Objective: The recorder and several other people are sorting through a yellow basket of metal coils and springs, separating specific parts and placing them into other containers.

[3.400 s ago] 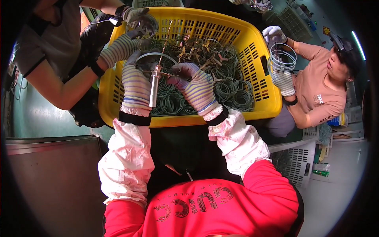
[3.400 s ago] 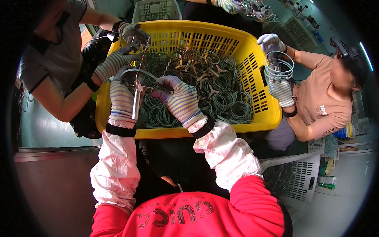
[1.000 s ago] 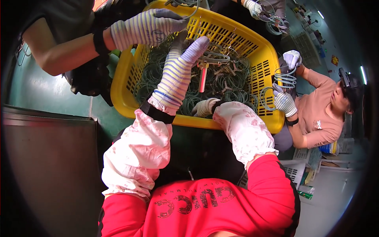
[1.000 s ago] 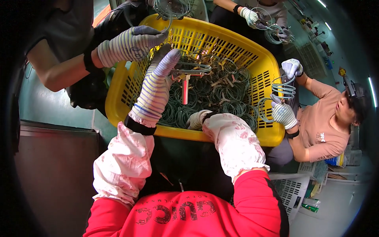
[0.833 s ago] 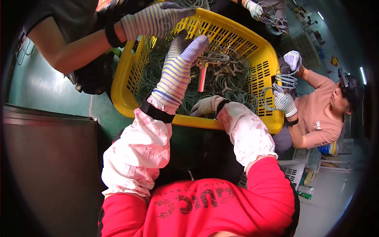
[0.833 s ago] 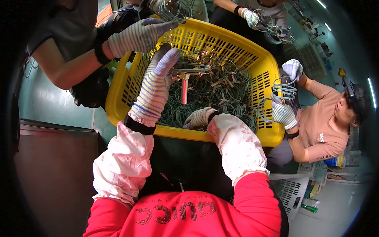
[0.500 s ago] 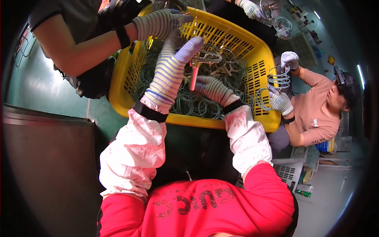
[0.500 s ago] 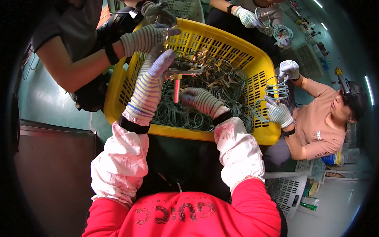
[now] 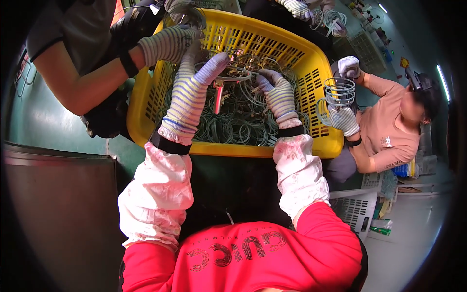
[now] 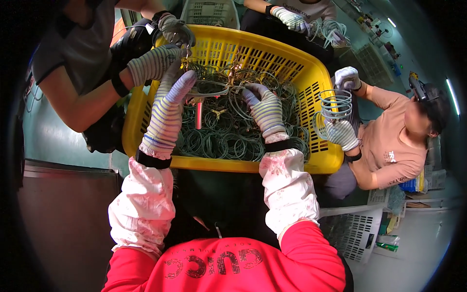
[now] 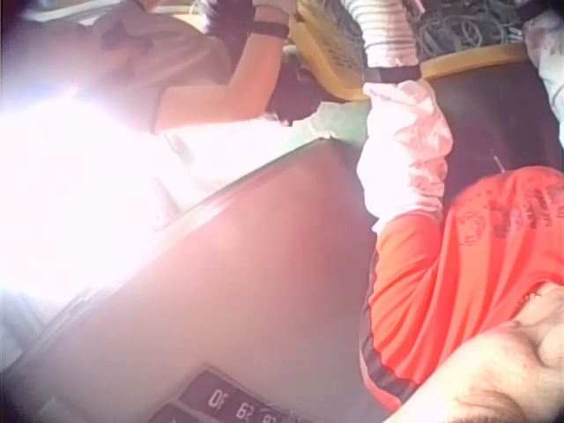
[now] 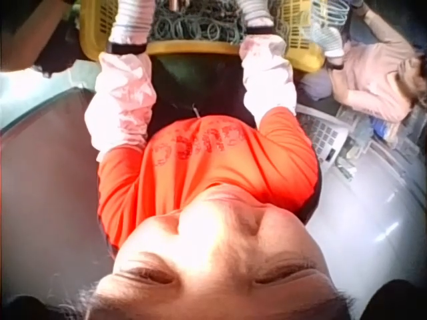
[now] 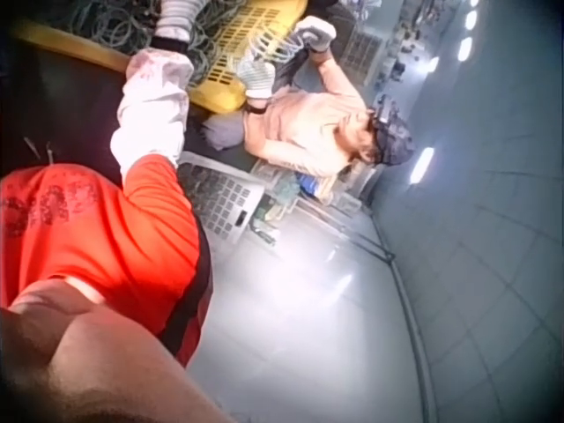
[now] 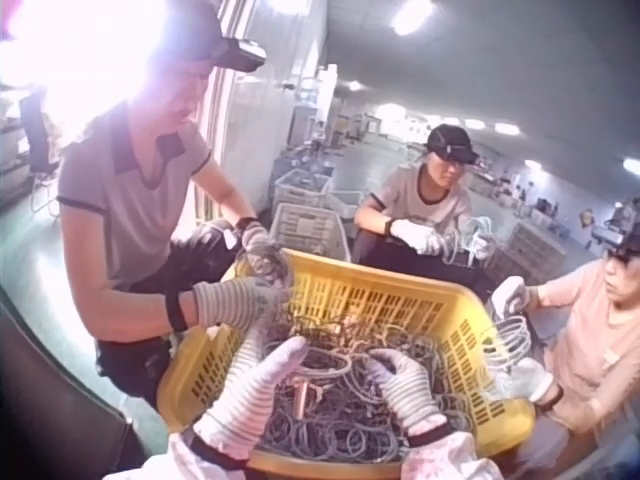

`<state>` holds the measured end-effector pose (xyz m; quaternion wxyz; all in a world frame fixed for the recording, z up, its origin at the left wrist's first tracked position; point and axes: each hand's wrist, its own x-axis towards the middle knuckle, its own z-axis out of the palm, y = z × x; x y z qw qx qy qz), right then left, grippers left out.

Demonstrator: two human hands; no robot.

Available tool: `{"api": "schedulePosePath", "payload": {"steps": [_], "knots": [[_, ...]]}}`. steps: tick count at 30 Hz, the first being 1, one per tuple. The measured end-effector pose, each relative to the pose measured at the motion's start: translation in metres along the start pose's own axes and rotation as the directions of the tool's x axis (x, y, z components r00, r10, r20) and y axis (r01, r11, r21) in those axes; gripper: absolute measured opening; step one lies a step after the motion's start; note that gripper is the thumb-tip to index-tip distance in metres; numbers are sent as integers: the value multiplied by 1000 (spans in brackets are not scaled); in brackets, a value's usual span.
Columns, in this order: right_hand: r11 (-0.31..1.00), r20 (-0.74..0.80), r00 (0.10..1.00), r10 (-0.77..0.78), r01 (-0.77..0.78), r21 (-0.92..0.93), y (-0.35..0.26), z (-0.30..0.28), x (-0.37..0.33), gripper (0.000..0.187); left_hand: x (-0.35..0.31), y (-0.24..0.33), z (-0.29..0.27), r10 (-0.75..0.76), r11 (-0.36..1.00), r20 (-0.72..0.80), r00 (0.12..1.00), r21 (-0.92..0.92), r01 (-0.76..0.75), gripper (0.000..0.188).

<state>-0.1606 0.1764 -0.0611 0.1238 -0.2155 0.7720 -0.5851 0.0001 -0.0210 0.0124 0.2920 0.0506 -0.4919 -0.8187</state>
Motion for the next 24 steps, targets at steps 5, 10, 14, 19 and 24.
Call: {"api": "schedulePosePath", "payload": {"steps": [5, 10, 14, 19, 24], "knots": [[973, -113, 987, -115, 89, -215, -5, -1, 3, 35, -1, 3, -2, -19, 999, 10, 1000, 41, 18, 70], [853, -83, 959, -271, 200, -483, -5, -17, 5, 34, -3, 5, 9, -18, 1000, 17, 1000, -1, 18, 68], [856, -169, 905, -390, 289, -428, -14, -14, 4, 34, -3, 5, 10, -12, 998, 1, 1000, -61, 12, 68], [994, -393, 919, -21, 62, 93, -15, -14, 5, 26, -3, 5, -1, -17, 1000, 23, 1000, 23, 17, 68], [525, -94, 966, 242, -49, 850, 17, -43, 13, 20, -3, 5, 4, -33, 991, 24, 999, 133, 30, 74]]}}
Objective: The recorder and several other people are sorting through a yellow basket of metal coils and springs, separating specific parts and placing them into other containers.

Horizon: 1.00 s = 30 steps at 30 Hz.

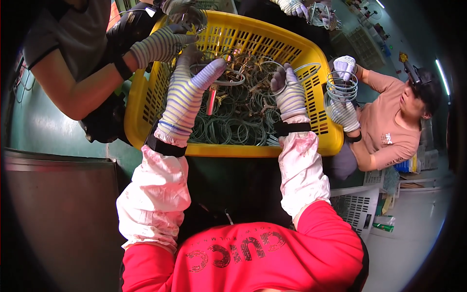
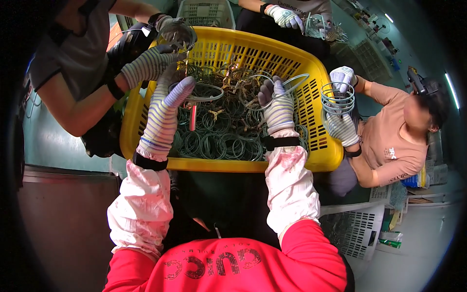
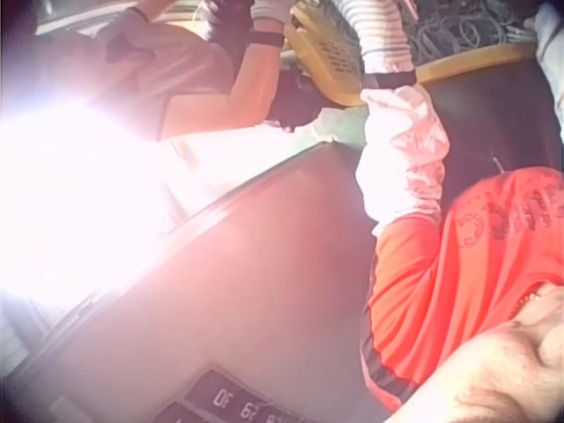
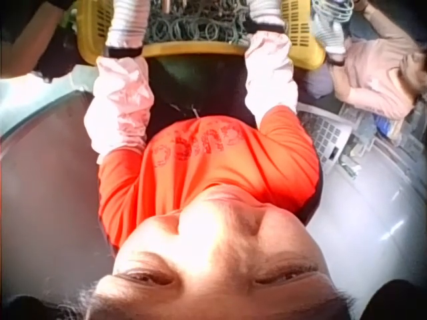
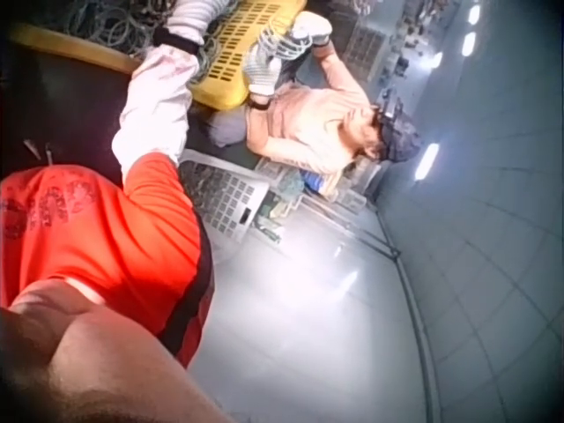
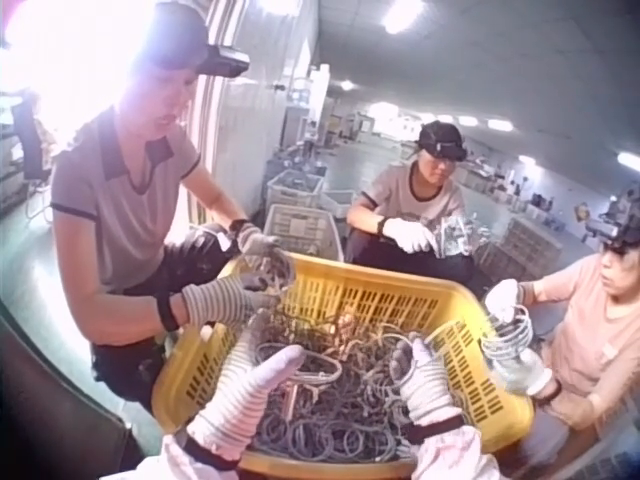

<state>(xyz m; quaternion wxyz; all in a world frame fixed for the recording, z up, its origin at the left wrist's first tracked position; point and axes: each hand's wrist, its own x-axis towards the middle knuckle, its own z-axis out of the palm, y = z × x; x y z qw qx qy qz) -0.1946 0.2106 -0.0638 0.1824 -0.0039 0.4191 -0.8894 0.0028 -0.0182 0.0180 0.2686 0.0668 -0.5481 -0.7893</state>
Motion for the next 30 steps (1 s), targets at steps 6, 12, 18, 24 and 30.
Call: {"api": "schedulePosePath", "payload": {"steps": [6, 12, 18, 24, 30], "knots": [[891, 360, 923, 133, -271, 366, 1, 26, -16, 27, -1, -14, -1, -23, 996, -55, 998, 89, 28, 93], [847, 182, 983, -25, 117, -519, 19, 27, -9, 27, 3, -13, 2, -16, 998, -26, 1000, 61, 18, 103], [878, -47, 985, -166, 126, -462, 9, 25, -5, 21, 5, -19, -5, 5, 982, -76, 997, 188, 10, 105], [985, 145, 975, 171, -168, -33, 9, 19, -14, 25, -5, 0, 1, -85, 950, 16, 996, 303, 76, 104], [954, 300, 910, 287, -300, -3, 22, 50, -31, 21, -14, -15, 16, 20, 932, 167, 986, 353, -79, 97]]}}
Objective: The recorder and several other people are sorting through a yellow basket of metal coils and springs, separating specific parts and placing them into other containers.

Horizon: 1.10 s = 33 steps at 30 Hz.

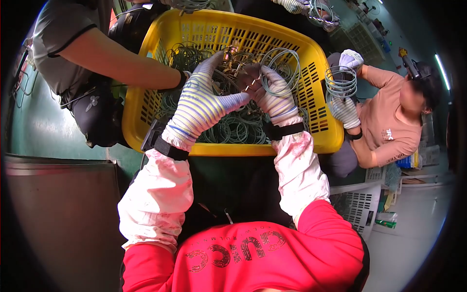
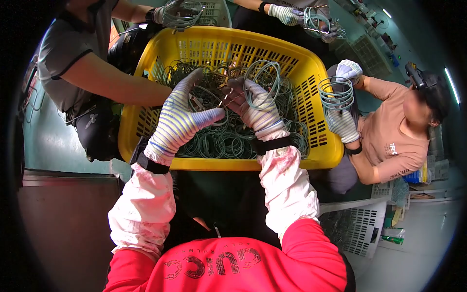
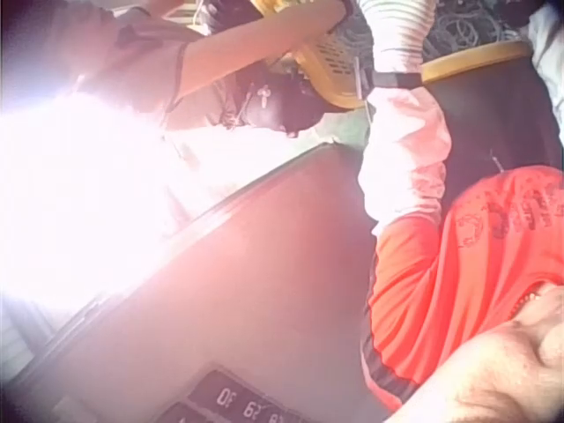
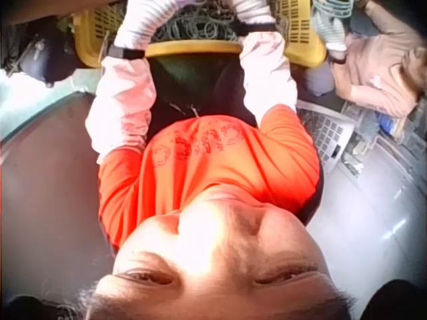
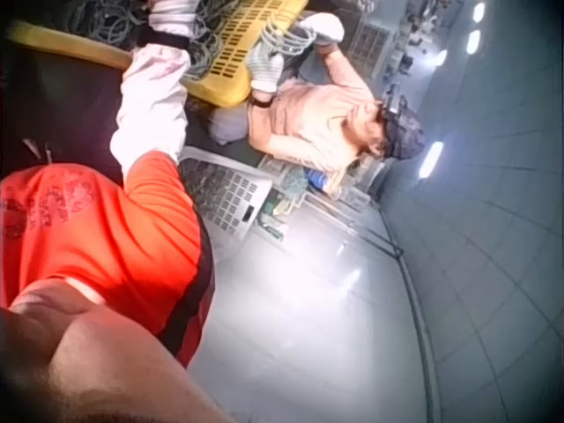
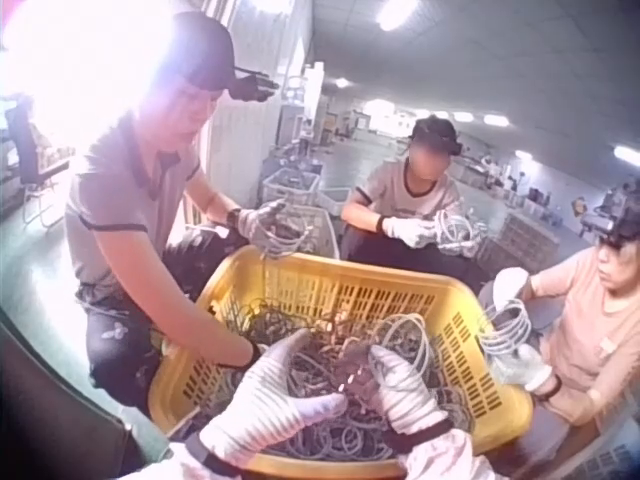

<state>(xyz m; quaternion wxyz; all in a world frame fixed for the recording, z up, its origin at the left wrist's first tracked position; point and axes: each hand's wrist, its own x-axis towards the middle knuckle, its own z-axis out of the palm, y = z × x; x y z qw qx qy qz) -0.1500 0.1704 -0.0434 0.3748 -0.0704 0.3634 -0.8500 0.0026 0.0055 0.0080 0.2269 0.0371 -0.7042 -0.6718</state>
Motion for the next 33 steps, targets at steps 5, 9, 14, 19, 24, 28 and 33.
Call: {"api": "schedulePosePath", "payload": {"steps": [5, 9, 14, 19, 24, 28, 33], "knots": [[995, -34, 998, 51, -48, 83, 1, 1, -8, 21, -6, -2, 1, 19, 993, 60, 998, 111, -26, 94], [997, -71, 995, 63, -60, 41, -3, 2, -11, 24, -3, -3, 5, 167, 930, 138, 976, 307, -203, 90], [993, -43, 994, 103, -106, -59, -1, 2, -6, 27, -2, 2, 1, 166, 901, 157, 974, 377, -214, 88], [944, -158, 985, -69, 13, -329, 4, 11, -6, 26, 7, 8, 7, 97, 887, 195, 976, 427, -174, 90], [934, -202, 969, -141, 63, -351, 10, 19, -9, 24, 5, 4, 6, 172, 964, 111, 979, 185, -191, 97], [987, 110, 994, 6, -24, 160, 4, 17, -7, 47, 5, -6, 3, -137, 932, 152, 979, -314, 179, 88], [982, -11, 999, -37, 38, 185, 3, 18, -7, 51, 1, 1, 2, -180, 935, 136, 974, -285, 212, 81]]}}
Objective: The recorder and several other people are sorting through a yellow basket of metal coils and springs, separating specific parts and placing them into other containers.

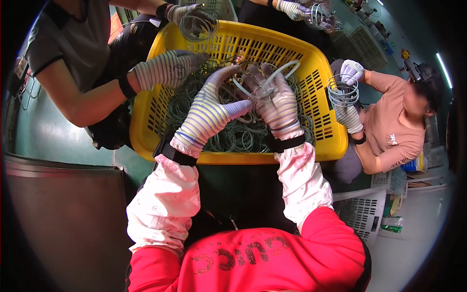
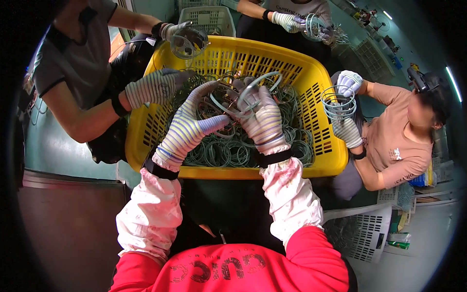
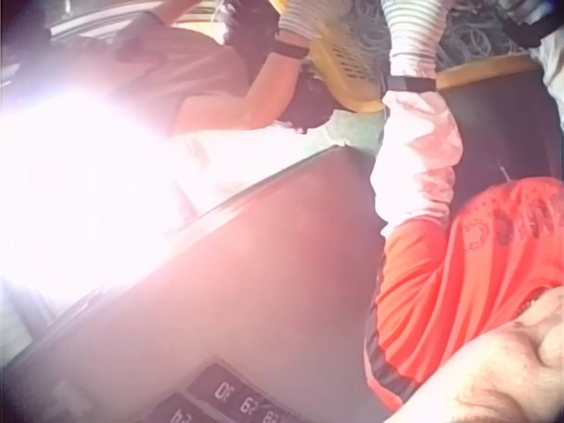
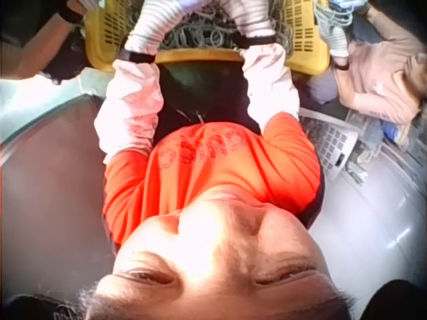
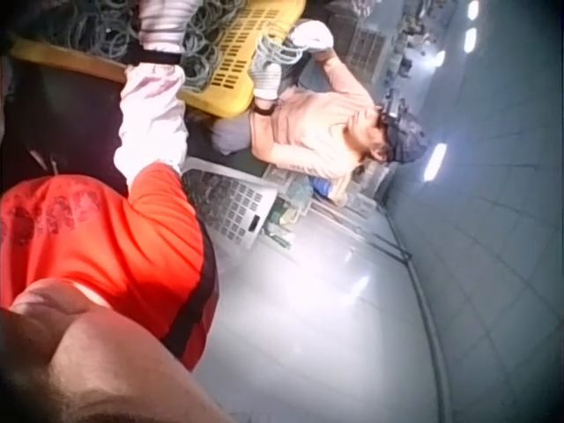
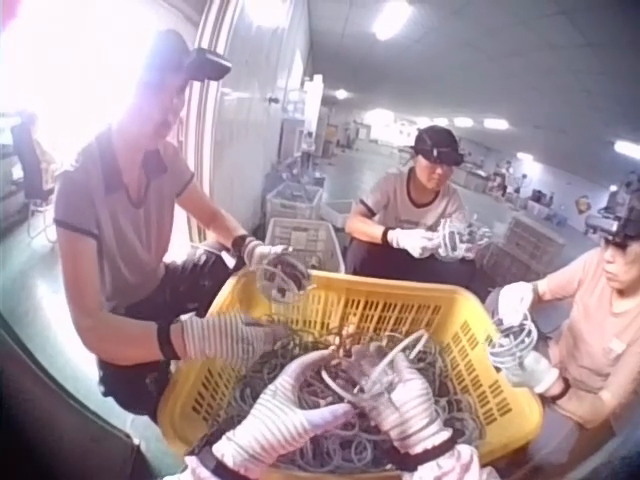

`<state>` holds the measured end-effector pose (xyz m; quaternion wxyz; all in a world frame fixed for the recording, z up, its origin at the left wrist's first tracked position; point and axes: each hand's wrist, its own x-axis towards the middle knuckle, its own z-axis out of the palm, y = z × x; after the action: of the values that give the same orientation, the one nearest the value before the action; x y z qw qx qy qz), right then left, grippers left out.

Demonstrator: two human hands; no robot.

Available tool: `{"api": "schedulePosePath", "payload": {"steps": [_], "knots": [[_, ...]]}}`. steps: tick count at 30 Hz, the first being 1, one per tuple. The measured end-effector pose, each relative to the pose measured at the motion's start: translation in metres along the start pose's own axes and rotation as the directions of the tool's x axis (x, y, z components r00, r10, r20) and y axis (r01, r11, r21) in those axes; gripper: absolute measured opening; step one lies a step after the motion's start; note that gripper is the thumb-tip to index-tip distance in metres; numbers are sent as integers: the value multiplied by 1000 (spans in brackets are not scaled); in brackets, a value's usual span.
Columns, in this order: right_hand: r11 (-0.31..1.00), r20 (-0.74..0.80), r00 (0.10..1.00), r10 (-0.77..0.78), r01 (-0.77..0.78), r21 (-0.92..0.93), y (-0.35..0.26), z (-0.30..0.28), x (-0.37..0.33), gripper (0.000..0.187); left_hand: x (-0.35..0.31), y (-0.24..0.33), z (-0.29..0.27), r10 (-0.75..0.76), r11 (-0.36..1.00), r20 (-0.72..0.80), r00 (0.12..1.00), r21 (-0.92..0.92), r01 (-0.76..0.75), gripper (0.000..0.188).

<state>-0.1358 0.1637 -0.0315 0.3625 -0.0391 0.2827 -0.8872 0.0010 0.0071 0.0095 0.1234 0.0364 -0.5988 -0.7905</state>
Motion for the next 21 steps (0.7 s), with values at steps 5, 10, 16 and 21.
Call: {"api": "schedulePosePath", "payload": {"steps": [5, 10, 16, 21], "knots": [[985, 198, 974, -107, 77, 153, -19, -24, 4, 42, 6, -2, -8, 89, 994, -27, 996, -67, -91, 79], [855, 179, 943, -279, 329, -401, -14, 8, -9, 45, 5, 7, -22, -80, 920, -171, 982, -391, 7, 64], [696, 438, 875, -205, 445, -563, 6, 16, -21, 106, 10, 4, -11, -174, 797, -60, 983, -595, 105, 48], [286, 576, 777, -254, 629, -723, 13, 25, -22, 116, 5, -9, -27, -194, 834, -98, 976, -540, 112, 57]]}}
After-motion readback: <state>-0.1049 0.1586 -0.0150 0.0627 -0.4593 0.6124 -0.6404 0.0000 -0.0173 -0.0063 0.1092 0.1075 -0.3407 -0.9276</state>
